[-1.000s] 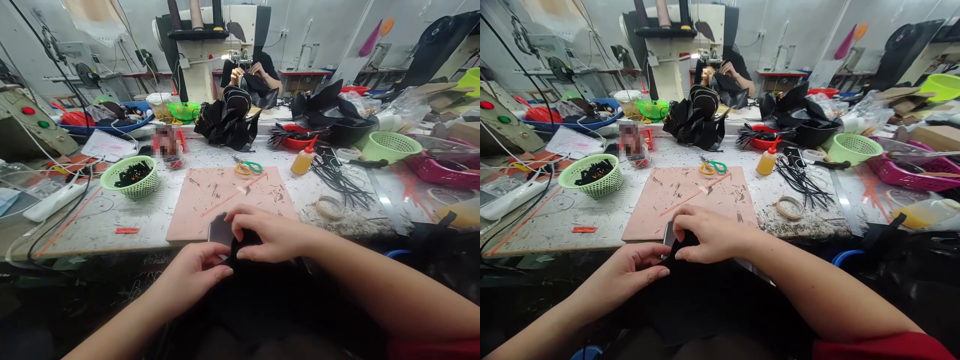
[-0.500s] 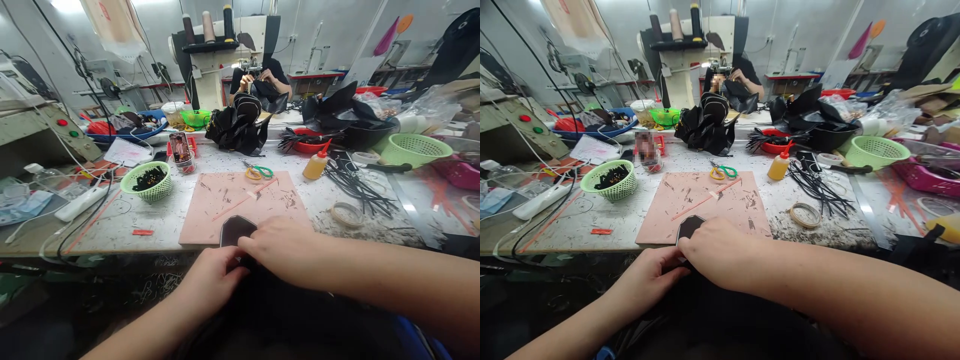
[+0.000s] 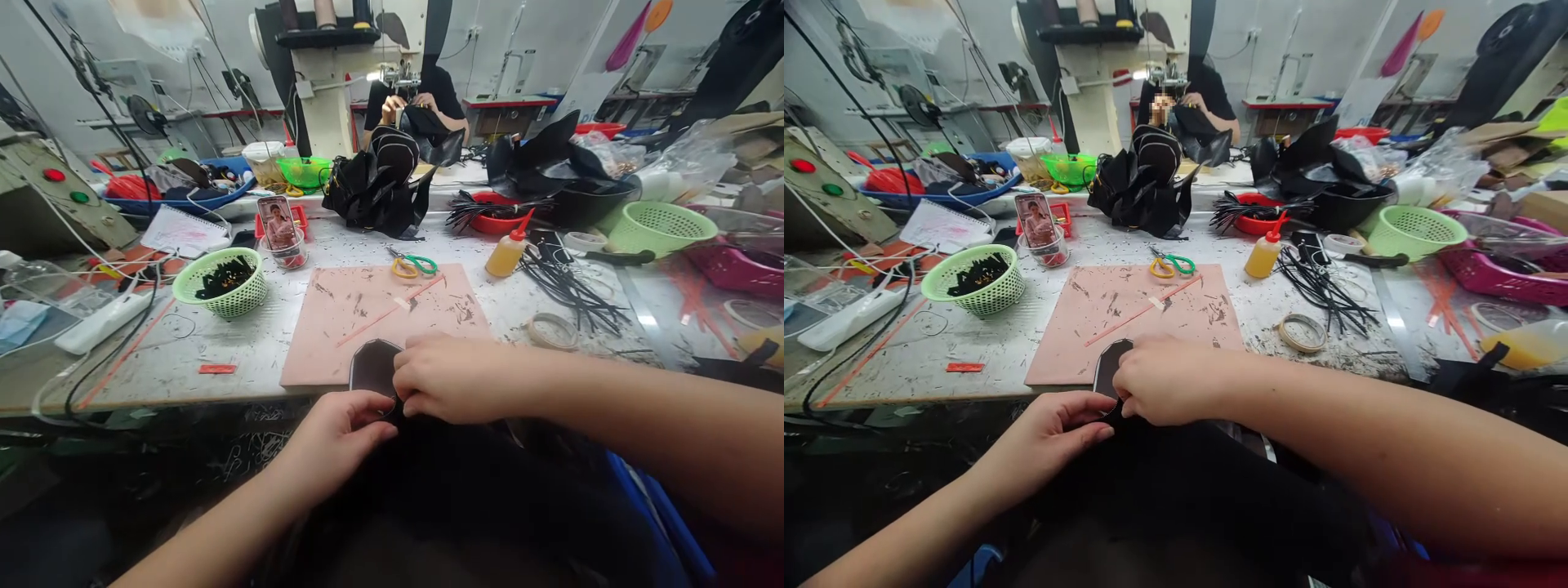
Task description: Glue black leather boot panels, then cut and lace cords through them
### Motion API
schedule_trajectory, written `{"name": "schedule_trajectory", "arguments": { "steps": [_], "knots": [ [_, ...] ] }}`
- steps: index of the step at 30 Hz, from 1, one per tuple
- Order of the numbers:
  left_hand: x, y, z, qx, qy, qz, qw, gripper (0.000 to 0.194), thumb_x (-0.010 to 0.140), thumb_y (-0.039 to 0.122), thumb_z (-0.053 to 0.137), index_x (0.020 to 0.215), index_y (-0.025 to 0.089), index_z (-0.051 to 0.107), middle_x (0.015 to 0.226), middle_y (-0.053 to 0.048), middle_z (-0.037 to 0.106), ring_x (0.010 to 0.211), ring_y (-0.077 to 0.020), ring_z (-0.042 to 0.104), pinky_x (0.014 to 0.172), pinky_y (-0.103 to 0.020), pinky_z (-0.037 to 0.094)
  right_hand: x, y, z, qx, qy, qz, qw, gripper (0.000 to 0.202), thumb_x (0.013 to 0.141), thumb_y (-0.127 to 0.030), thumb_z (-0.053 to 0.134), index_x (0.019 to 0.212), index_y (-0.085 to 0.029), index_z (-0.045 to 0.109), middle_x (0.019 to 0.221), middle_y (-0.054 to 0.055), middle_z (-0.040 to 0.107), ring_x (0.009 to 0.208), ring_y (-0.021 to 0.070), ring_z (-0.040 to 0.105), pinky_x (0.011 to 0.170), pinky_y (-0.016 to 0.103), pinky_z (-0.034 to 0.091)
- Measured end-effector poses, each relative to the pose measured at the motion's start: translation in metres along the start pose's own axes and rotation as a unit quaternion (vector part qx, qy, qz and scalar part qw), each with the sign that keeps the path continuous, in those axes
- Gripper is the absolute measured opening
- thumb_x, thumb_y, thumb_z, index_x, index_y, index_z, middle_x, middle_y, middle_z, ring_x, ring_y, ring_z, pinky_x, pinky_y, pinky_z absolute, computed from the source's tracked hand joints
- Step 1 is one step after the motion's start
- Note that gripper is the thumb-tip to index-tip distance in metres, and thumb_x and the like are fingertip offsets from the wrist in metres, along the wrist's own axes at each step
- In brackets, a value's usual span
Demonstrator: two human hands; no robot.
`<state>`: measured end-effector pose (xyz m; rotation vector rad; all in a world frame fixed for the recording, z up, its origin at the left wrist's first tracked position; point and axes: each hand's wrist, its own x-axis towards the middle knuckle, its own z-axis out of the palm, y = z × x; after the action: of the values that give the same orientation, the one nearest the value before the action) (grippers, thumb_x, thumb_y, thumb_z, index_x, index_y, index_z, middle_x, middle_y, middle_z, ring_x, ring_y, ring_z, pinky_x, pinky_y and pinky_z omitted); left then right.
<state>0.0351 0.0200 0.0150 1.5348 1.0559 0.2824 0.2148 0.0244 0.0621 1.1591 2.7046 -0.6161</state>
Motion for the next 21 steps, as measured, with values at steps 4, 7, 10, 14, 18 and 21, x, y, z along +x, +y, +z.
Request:
{"name": "schedule_trajectory", "arguments": {
  "steps": [4, 7, 10, 14, 18, 21],
  "knots": [
    [0.0005, -0.0015, -0.0004, -0.035, -0.003, -0.015, 0.999, 0.030, 0.065, 0.027, 0.063, 0.091, 0.014, 0.066, 0.083, -0.006, 0.073, 0.078, -0.0230, 0.065, 0.070, -0.032, 0.049, 0.0004, -0.0013, 0.0007, 0.002, 0.004, 0.006, 1.000, 0.017, 0.080, -0.021, 0.052, 0.080, -0.015, 0.068, 0.079, 0.008, 0.065, 0.083, 0.0196, 0.054, 0.075, 0.030, 0.039],
    [0.0010, -0.0027, -0.0010, -0.050, 0.001, -0.015, 0.999, 0.029, 0.064, 0.028, 0.065, 0.090, 0.014, 0.067, 0.083, -0.006, 0.073, 0.078, -0.0231, 0.064, 0.071, -0.033, 0.049, 0.0008, -0.0031, -0.0007, -0.008, -0.002, 0.009, 1.000, 0.017, 0.080, -0.021, 0.053, 0.077, -0.015, 0.068, 0.079, 0.008, 0.065, 0.080, 0.0192, 0.054, 0.072, 0.030, 0.039],
    [0.0015, -0.0032, -0.0007, -0.062, 0.000, -0.019, 0.998, 0.028, 0.064, 0.028, 0.065, 0.089, 0.015, 0.066, 0.080, -0.005, 0.072, 0.076, -0.0223, 0.064, 0.070, -0.033, 0.049, 0.0021, -0.0035, -0.0004, -0.019, -0.001, 0.003, 1.000, 0.016, 0.079, -0.021, 0.054, 0.075, -0.015, 0.068, 0.079, 0.008, 0.065, 0.079, 0.0192, 0.054, 0.072, 0.030, 0.039],
    [0.0023, -0.0042, -0.0008, -0.073, -0.003, -0.034, 0.997, 0.031, 0.063, 0.029, 0.066, 0.090, 0.014, 0.065, 0.076, -0.004, 0.071, 0.071, -0.0205, 0.062, 0.067, -0.032, 0.048, 0.0038, -0.0032, 0.0024, -0.033, 0.016, 0.021, 0.999, 0.016, 0.079, -0.022, 0.053, 0.075, -0.015, 0.067, 0.077, 0.007, 0.065, 0.077, 0.0199, 0.053, 0.069, 0.031, 0.037],
    [0.0032, -0.0018, -0.0042, -0.042, -0.011, -0.027, 0.999, 0.026, 0.065, 0.029, 0.063, 0.088, 0.015, 0.064, 0.073, -0.002, 0.068, 0.069, -0.0177, 0.059, 0.065, -0.029, 0.044, 0.0037, -0.0051, 0.0058, -0.060, 0.068, 0.032, 0.995, 0.016, 0.077, -0.022, 0.054, 0.071, -0.016, 0.066, 0.072, 0.007, 0.062, 0.075, 0.0206, 0.049, 0.067, 0.034, 0.032],
    [0.0053, 0.0036, -0.0066, 0.025, -0.023, -0.021, 0.999, 0.018, 0.064, 0.029, 0.062, 0.078, 0.016, 0.060, 0.067, 0.001, 0.060, 0.064, -0.0151, 0.053, 0.059, -0.026, 0.041, 0.0038, -0.0087, 0.0090, -0.068, 0.102, 0.031, 0.992, 0.015, 0.076, -0.023, 0.056, 0.068, -0.017, 0.066, 0.072, 0.007, 0.060, 0.077, 0.0211, 0.048, 0.068, 0.035, 0.030]
  ]
}}
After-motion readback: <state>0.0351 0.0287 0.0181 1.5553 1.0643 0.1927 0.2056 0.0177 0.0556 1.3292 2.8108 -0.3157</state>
